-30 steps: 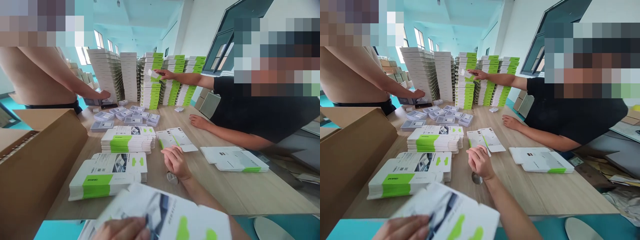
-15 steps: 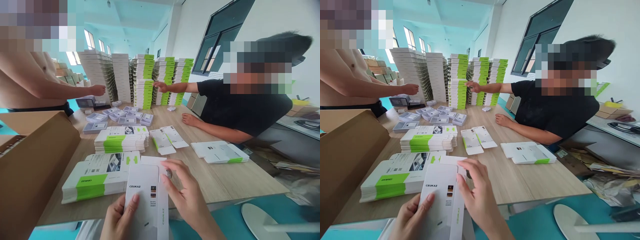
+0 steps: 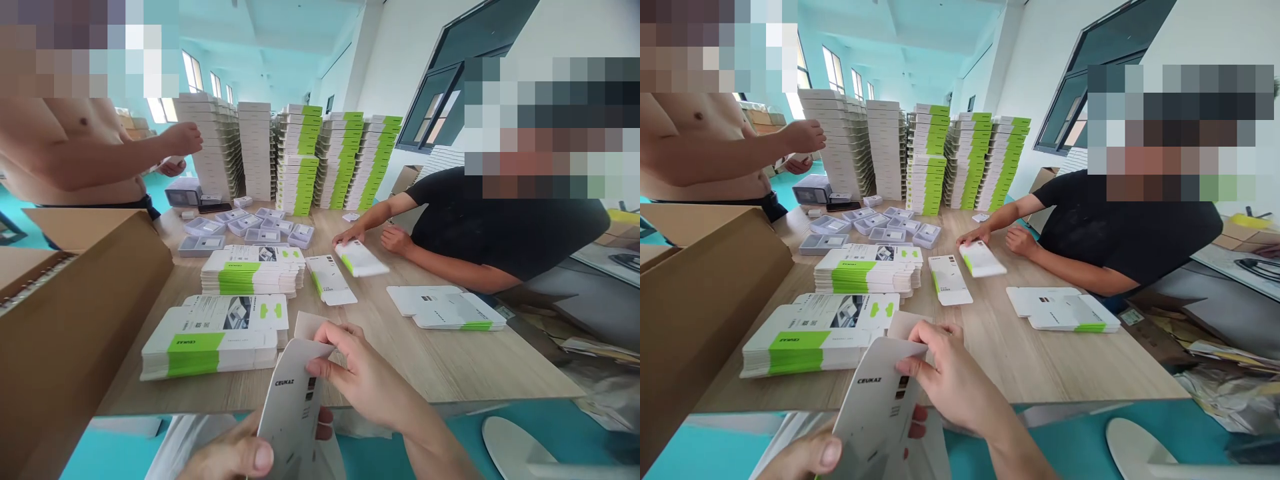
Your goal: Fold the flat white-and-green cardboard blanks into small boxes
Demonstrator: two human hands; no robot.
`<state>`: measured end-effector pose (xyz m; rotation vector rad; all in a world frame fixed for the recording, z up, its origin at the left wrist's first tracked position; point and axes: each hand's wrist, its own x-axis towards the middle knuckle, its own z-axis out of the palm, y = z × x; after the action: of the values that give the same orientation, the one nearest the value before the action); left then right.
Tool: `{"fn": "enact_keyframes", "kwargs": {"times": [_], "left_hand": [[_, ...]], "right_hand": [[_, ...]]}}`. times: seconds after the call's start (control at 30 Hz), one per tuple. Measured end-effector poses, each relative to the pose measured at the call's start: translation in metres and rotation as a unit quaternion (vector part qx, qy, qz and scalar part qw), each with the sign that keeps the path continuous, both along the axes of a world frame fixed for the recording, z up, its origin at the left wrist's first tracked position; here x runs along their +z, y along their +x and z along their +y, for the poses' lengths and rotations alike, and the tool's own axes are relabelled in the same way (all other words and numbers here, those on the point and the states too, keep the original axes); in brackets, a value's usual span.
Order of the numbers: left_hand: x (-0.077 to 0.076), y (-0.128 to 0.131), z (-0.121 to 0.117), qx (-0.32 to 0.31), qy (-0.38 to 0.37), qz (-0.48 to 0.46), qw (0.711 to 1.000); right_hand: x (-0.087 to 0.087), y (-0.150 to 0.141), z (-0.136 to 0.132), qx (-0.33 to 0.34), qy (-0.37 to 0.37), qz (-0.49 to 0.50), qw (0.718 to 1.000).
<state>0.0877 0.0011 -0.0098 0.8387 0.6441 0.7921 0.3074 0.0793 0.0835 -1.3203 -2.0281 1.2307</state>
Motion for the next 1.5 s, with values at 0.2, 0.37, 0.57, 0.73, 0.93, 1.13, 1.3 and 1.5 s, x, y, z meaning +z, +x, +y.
{"fn": "enact_keyframes", "kwargs": {"times": [0.2, 0.37, 0.57, 0.73, 0.93, 1.13, 1.3, 1.5], "left_hand": [[0.007, 0.008, 0.002, 0.047, -0.109, -0.056, 0.991], [0.024, 0.013, 0.004, 0.167, -0.182, 0.005, 0.969], [0.012, 0.021, 0.013, 0.274, -0.046, 0.143, 0.950], [0.001, 0.032, 0.019, 0.306, 0.098, 0.245, 0.915], [0.009, 0.029, 0.024, 0.337, 0.083, 0.235, 0.908], [0.012, 0.031, 0.023, 0.376, 0.080, 0.265, 0.884], [0.012, 0.044, 0.017, 0.414, 0.174, 0.230, 0.863], [-0.007, 0.043, 0.006, 0.394, 0.248, 0.238, 0.852]], "right_hand": [[0.000, 0.013, 0.010, 0.066, -0.053, 0.142, 0.986], [-0.031, -0.003, -0.007, -0.139, -0.063, 0.322, 0.934], [-0.082, -0.027, -0.042, -0.120, -0.287, 0.414, 0.855], [-0.091, -0.033, -0.042, -0.195, -0.175, 0.345, 0.901], [-0.078, -0.025, -0.033, -0.150, -0.207, 0.341, 0.905], [-0.074, -0.022, -0.033, -0.187, -0.159, 0.304, 0.921], [-0.069, -0.026, -0.047, -0.243, -0.086, 0.346, 0.902], [-0.076, -0.019, -0.061, -0.243, -0.010, 0.349, 0.905]]}}
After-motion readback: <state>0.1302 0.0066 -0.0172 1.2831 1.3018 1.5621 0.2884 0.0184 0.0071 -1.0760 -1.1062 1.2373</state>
